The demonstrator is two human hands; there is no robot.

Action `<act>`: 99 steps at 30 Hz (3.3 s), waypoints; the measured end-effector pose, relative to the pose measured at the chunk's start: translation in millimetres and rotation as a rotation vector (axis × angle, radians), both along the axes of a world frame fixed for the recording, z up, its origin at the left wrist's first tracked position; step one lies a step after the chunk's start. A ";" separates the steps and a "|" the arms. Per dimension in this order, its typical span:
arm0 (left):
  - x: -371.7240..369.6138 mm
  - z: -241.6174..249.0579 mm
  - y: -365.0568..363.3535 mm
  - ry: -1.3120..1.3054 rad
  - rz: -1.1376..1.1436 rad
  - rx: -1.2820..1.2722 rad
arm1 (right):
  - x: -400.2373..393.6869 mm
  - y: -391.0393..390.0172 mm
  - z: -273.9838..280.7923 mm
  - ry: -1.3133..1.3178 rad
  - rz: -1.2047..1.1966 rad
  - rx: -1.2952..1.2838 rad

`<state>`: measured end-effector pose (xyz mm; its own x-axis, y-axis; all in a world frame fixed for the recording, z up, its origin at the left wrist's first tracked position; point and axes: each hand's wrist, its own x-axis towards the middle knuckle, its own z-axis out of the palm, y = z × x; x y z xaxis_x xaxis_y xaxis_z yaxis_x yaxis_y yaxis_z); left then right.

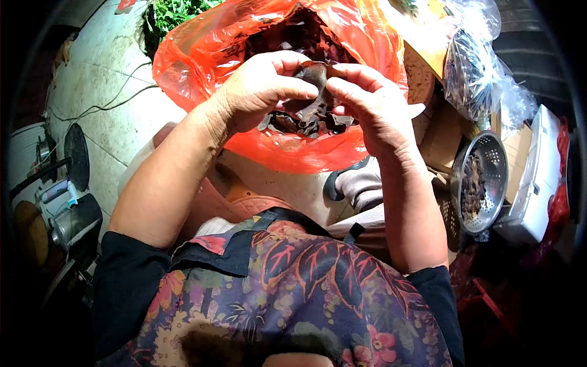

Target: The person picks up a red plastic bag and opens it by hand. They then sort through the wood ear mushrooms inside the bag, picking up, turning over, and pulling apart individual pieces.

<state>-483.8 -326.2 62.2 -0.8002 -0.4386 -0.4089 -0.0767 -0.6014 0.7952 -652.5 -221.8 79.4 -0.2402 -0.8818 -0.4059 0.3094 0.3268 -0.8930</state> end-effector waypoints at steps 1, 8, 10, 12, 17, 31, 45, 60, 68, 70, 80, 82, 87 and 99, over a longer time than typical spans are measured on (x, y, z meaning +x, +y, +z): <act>-0.1 -1.1 0.4 -0.018 0.007 -0.021 | -2.3 0.0 -2.5 -0.020 0.036 -0.013; 4.0 0.4 -8.2 -0.278 0.165 -0.481 | -3.2 -0.1 2.9 0.035 -0.065 -0.090; 3.7 2.8 -9.8 -0.336 0.111 -0.301 | 0.6 0.3 2.7 0.091 -0.081 -0.119; 0.1 14.2 -4.4 -0.342 0.001 0.131 | 6.9 1.7 -2.7 0.550 -0.020 -0.271; -5.9 1.9 4.9 -0.140 0.169 0.178 | 20.6 7.6 2.6 1.191 0.197 -0.635; -8.0 5.9 8.7 0.070 0.026 0.010 | 7.8 7.7 2.2 -0.016 -0.072 0.090; -3.7 7.6 7.9 -0.209 0.033 -0.121 | 5.4 6.1 -4.1 -0.075 -0.053 0.016; -2.9 12.8 9.8 -0.153 0.071 -0.112 | 0.5 8.4 -8.7 -0.069 -0.082 0.035; -6.0 17.7 13.1 -0.211 0.036 -0.196 | 3.7 9.1 -4.9 -0.001 0.012 0.002; -6.0 13.2 13.2 -0.231 0.004 -0.354 | 2.8 9.9 -5.3 0.019 0.038 0.011; -6.2 5.4 26.5 -0.019 0.204 0.082 | 14.0 9.8 -4.8 0.181 0.040 -0.144; -5.1 6.6 25.3 -0.035 0.177 0.134 | 16.5 9.5 -5.9 0.194 0.027 -0.160; -4.9 8.1 14.2 0.015 0.163 0.204 | 16.3 5.1 -3.7 0.147 -0.148 -0.180; -2.4 -3.7 5.2 0.025 0.367 -0.014 | 1.6 5.0 -13.7 -0.063 -0.235 -0.136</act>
